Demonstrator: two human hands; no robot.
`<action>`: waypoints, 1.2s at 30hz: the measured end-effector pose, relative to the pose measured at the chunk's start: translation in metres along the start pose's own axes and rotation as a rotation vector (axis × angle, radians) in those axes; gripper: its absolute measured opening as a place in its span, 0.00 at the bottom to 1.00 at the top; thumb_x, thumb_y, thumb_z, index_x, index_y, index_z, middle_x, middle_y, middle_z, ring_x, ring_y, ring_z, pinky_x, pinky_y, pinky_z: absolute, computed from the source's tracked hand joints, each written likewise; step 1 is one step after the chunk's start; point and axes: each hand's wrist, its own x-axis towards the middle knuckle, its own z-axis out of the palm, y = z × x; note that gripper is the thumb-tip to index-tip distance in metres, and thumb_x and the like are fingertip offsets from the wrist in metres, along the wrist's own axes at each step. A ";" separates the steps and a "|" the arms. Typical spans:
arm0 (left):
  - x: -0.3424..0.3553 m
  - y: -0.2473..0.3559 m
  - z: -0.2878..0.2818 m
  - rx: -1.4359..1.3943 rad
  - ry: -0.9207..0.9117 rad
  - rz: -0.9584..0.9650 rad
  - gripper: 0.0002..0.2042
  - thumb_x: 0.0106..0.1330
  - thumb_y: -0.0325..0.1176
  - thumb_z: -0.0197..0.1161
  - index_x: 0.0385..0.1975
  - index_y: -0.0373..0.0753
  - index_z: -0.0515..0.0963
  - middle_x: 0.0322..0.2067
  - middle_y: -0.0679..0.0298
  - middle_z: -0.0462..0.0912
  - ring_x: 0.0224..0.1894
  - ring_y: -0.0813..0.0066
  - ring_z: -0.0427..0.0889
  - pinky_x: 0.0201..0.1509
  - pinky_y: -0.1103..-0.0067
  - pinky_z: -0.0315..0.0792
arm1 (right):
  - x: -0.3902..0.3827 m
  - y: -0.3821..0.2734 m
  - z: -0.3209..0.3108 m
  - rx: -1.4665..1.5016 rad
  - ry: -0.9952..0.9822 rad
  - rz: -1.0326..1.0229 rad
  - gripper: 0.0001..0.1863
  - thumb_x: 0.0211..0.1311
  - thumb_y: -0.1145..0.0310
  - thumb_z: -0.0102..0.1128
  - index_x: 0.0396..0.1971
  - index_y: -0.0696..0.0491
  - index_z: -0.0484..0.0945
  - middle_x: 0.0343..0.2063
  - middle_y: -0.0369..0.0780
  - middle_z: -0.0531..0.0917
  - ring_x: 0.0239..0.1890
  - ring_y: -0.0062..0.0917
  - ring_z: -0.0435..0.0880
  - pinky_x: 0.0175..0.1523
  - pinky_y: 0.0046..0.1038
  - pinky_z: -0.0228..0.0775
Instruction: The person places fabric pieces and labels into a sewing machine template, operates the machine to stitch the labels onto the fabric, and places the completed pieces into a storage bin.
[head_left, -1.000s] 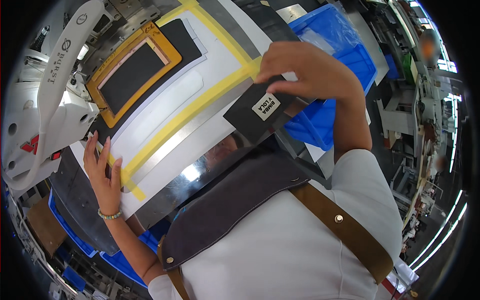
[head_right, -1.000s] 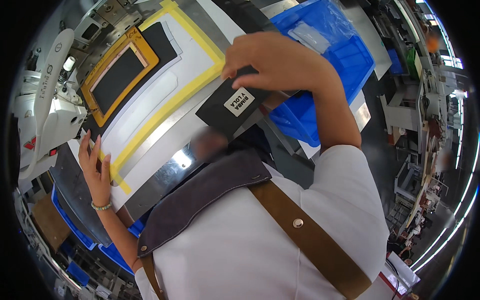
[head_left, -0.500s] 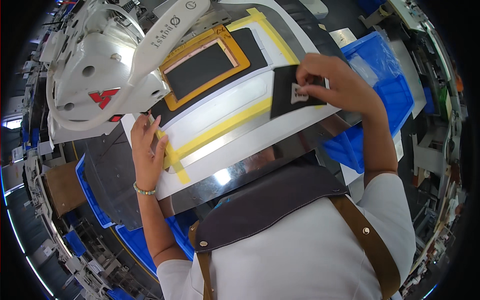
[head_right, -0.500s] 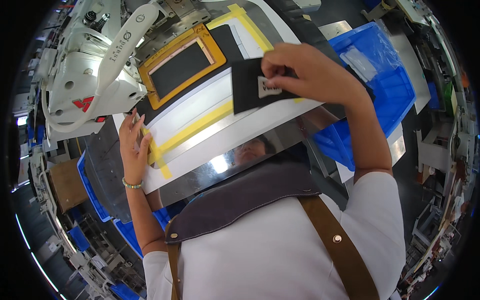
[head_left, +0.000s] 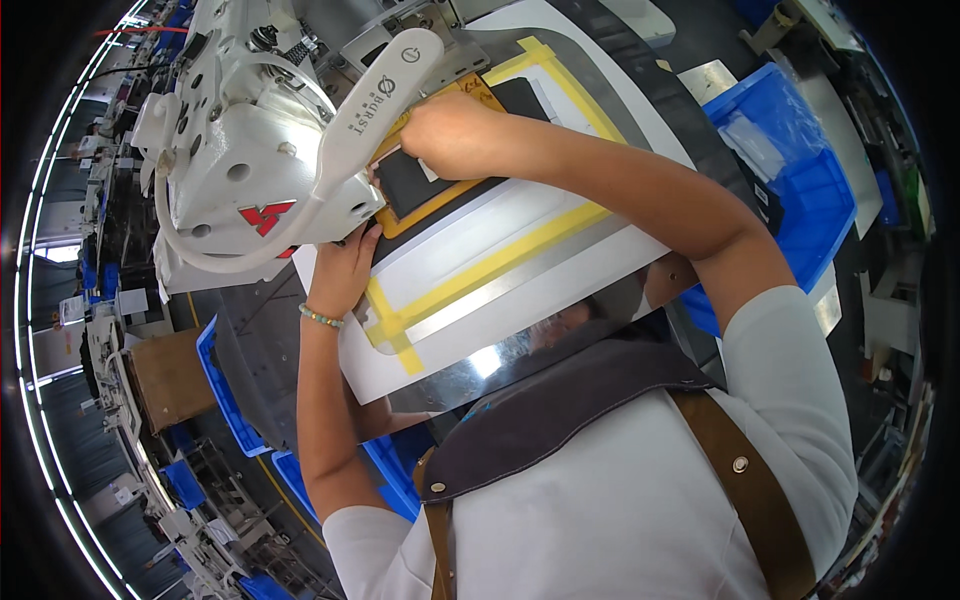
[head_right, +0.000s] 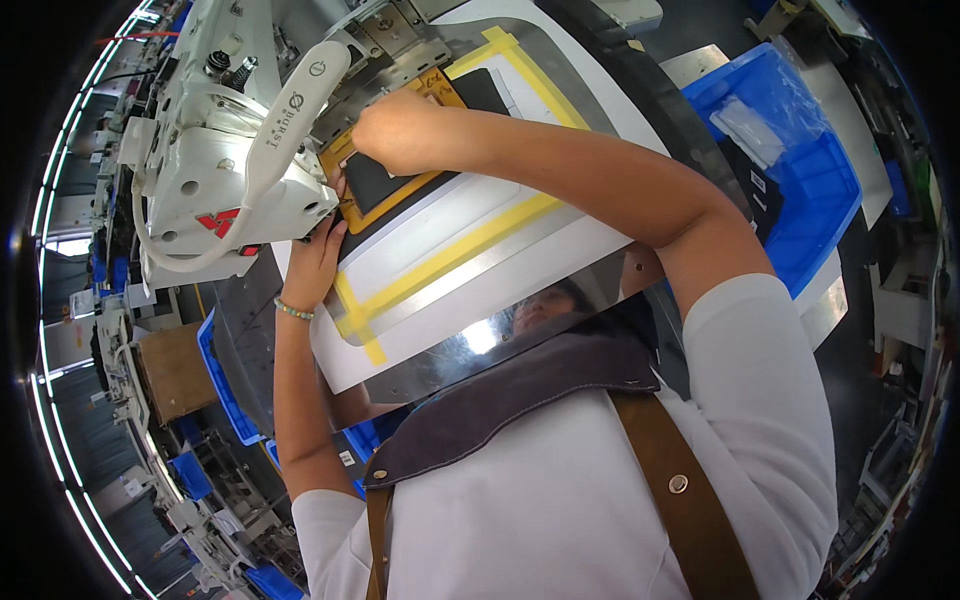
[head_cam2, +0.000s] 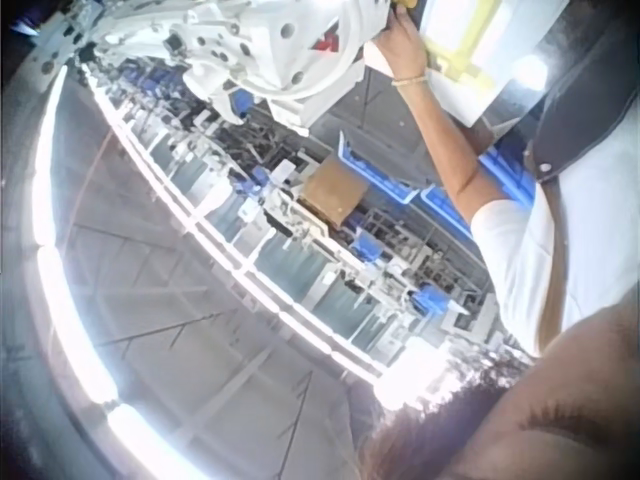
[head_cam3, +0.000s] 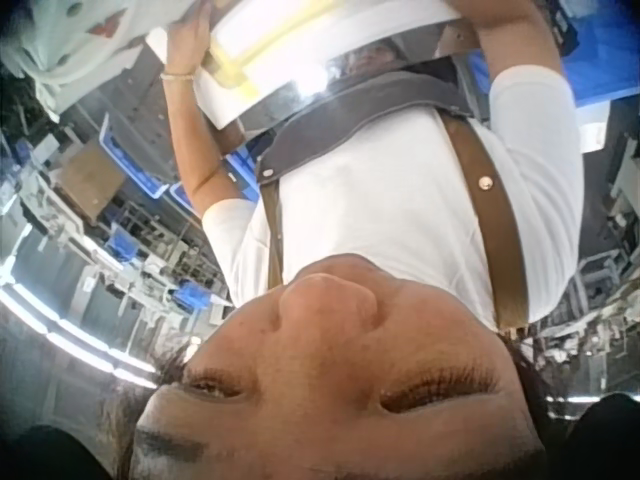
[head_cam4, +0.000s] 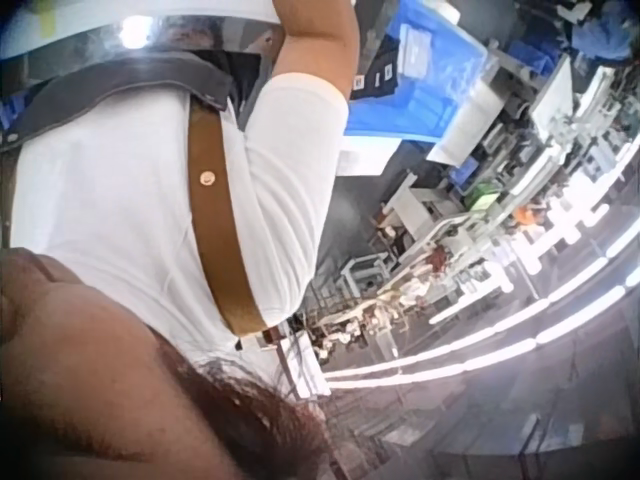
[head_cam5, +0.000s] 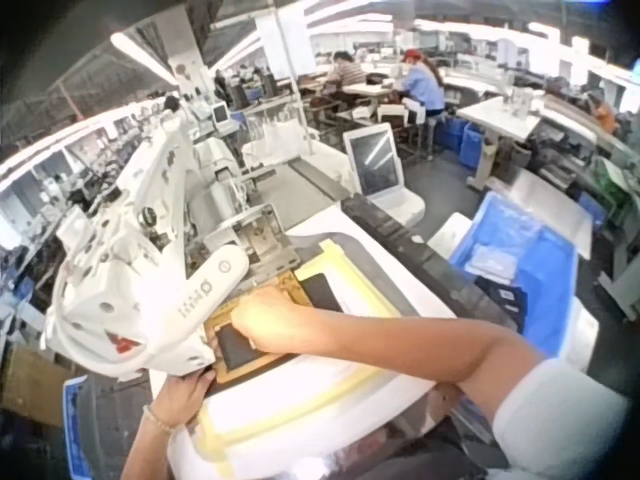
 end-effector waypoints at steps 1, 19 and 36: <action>0.015 0.019 -0.007 -0.124 0.043 0.093 0.18 0.82 0.35 0.58 0.67 0.40 0.81 0.73 0.55 0.77 0.75 0.46 0.71 0.80 0.61 0.61 | 0.000 -0.002 -0.004 0.009 -0.007 -0.002 0.08 0.57 0.75 0.67 0.35 0.56 0.92 0.34 0.50 0.91 0.42 0.45 0.92 0.47 0.44 0.86; 0.003 -0.105 0.024 -0.084 0.157 -0.052 0.22 0.71 0.21 0.64 0.65 0.36 0.80 0.56 0.51 0.88 0.66 0.54 0.83 0.71 0.64 0.74 | -0.023 0.001 0.073 0.400 0.390 -0.442 0.19 0.65 0.73 0.63 0.53 0.45 0.92 0.59 0.42 0.85 0.66 0.38 0.80 0.72 0.41 0.69; 0.047 -0.034 -0.005 -0.241 0.085 0.159 0.20 0.74 0.22 0.61 0.65 0.37 0.83 0.69 0.60 0.78 0.70 0.63 0.76 0.78 0.68 0.66 | -0.021 0.004 0.062 0.384 0.309 -0.421 0.18 0.66 0.74 0.63 0.52 0.47 0.93 0.59 0.42 0.85 0.64 0.40 0.80 0.73 0.41 0.69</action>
